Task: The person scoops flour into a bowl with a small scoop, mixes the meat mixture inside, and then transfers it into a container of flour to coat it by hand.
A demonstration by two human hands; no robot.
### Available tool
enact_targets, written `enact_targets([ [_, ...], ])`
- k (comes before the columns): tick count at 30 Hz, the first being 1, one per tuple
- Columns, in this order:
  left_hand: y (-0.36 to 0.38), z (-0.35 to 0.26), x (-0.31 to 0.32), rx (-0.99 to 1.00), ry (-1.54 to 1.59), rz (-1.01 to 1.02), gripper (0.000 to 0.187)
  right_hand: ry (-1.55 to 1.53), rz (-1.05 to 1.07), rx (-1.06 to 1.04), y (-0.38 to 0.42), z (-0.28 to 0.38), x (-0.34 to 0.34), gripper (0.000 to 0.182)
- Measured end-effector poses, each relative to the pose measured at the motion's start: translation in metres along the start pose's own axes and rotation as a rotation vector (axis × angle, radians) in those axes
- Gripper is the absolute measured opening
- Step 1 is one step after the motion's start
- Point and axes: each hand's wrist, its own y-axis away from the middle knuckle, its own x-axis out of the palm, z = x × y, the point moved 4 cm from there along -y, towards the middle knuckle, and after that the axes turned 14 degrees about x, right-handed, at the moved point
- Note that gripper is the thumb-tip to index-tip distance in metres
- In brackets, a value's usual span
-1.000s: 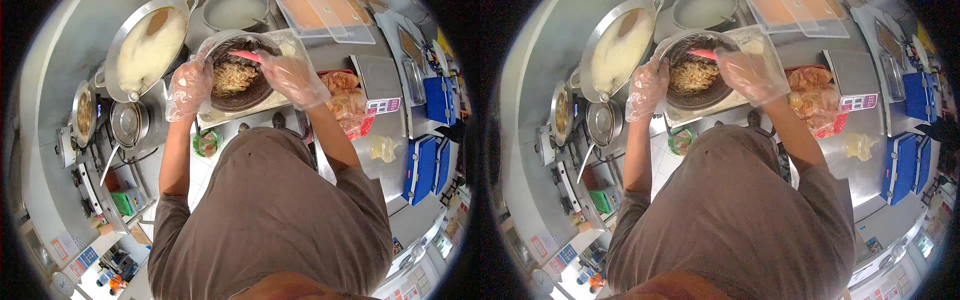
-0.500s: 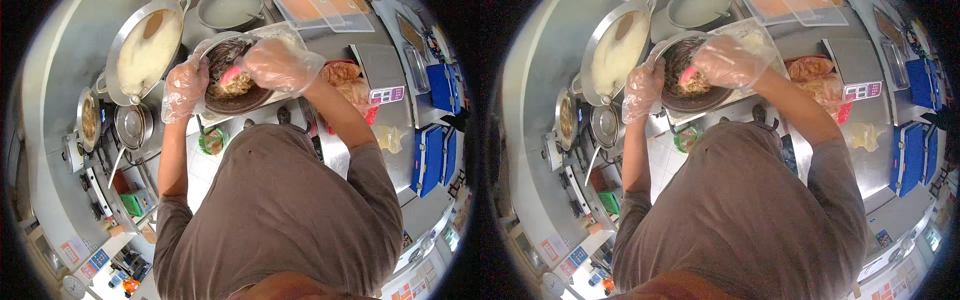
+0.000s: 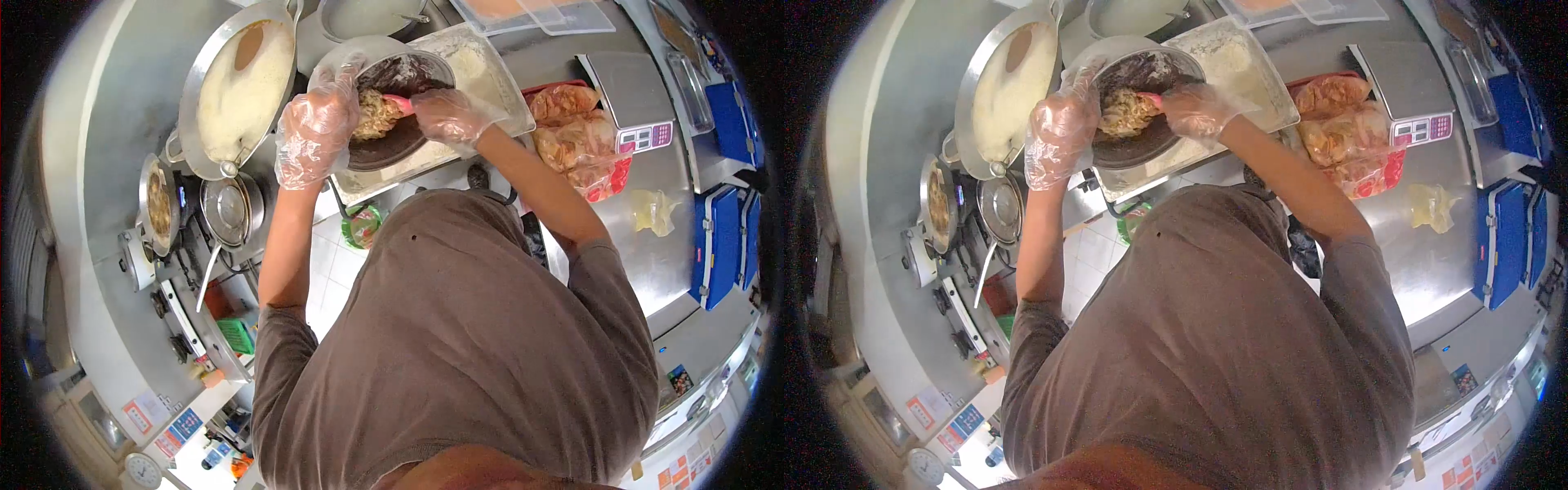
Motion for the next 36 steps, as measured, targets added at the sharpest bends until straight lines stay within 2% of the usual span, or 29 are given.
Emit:
enact_targets([
  [2, -0.001, 0.006, 0.004, 0.079, -0.03, -0.055, 0.039, -0.086, -0.096, -0.122, -0.002, -0.004, 0.026, 0.02],
  [4, -0.007, 0.013, 0.001, 0.081, -0.038, -0.109, 0.038, -0.386, -0.264, -0.034, -0.006, -0.001, 0.031, 0.015],
  [6, -0.013, 0.016, -0.001, 0.058, -0.038, -0.097, 0.039, -0.444, -0.062, 0.156, -0.022, 0.007, 0.043, 0.009],
  [9, -0.013, 0.016, -0.003, -0.034, -0.021, 0.008, 0.045, -0.626, -0.39, 0.131, -0.022, 0.021, 0.052, 0.011],
  [12, -0.011, 0.022, -0.003, -0.035, 0.066, -0.077, 0.049, -0.772, -0.494, 0.118, -0.03, 0.026, 0.06, 0.017],
  [13, -0.013, 0.022, -0.004, -0.146, 0.075, -0.024, 0.053, -0.738, -0.58, 0.082, -0.033, 0.028, 0.058, 0.019],
  [16, -0.009, 0.026, 0.004, -0.197, 0.117, -0.028, 0.053, -0.743, -0.357, 0.17, -0.043, 0.033, 0.057, 0.019],
  [19, -0.004, 0.028, 0.011, -0.169, 0.169, -0.079, 0.052, -0.914, -0.341, 0.166, -0.042, 0.039, 0.043, 0.02],
  [22, 0.006, 0.031, 0.018, -0.196, 0.214, -0.055, 0.049, -0.923, -0.427, 0.146, -0.043, 0.044, 0.056, 0.02],
  [25, 0.011, 0.033, 0.028, -0.095, 0.079, -0.159, 0.046, -1.309, 0.117, 0.253, -0.065, 0.038, 0.087, 0.026],
  [27, 0.018, 0.044, 0.035, -0.174, 0.089, -0.101, 0.043, -1.108, 0.136, 0.274, -0.064, 0.029, 0.094, 0.027],
  [30, 0.028, 0.057, 0.044, -0.232, 0.051, -0.074, 0.041, -0.93, 0.158, 0.128, -0.052, 0.005, 0.092, 0.029],
  [33, 0.029, 0.057, 0.037, -0.228, -0.055, -0.111, 0.04, -0.805, 0.351, 0.311, -0.044, -0.009, 0.062, 0.028],
  [35, 0.03, 0.063, 0.028, -0.254, -0.054, -0.163, 0.039, -0.828, 0.509, 0.424, -0.039, -0.007, 0.032, 0.027],
  [36, 0.029, 0.065, 0.024, -0.262, -0.054, -0.19, 0.038, -0.891, 0.449, 0.403, -0.041, -0.013, 0.042, 0.027],
])
